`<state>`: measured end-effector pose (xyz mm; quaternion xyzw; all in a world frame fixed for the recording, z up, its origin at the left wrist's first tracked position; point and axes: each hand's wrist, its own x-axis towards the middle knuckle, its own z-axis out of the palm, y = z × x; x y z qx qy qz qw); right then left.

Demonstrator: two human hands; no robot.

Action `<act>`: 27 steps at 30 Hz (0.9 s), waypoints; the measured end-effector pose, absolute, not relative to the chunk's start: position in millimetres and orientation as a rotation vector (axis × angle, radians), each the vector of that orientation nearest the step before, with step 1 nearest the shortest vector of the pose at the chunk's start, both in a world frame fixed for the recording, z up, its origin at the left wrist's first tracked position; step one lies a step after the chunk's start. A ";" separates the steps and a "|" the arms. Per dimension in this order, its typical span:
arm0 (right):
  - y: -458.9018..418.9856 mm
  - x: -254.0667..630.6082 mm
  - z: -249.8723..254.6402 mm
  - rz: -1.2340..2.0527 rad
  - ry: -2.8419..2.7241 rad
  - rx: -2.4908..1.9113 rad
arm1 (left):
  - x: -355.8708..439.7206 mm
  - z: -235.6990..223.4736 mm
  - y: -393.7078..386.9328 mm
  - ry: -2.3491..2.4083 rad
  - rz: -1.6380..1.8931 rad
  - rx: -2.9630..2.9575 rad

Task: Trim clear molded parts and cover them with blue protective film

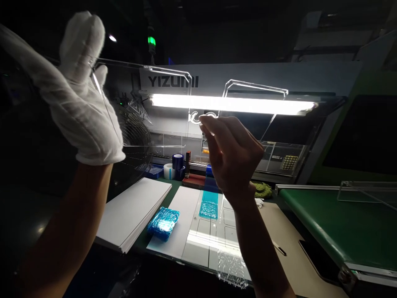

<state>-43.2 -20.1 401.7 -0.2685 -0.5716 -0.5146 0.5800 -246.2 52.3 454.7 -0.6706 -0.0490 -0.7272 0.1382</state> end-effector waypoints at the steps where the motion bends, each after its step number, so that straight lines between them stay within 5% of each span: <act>1: -20.3 -43.0 399.2 -1.197 -1.338 -0.662 | -245.4 451.7 53.5 -0.099 -2.119 -1.922; 14: -11.3 -40.1 335.0 -0.916 -1.734 -0.915 | -263.9 365.4 57.1 -0.575 -2.081 -2.283; 21: -9.9 -32.2 248.3 -0.630 -2.085 -1.151 | -264.3 252.9 42.4 -1.128 -0.987 -2.386; 27: -17.2 -44.2 215.9 -0.501 -2.197 -1.289 | -239.7 188.3 45.6 -1.119 -0.479 -2.398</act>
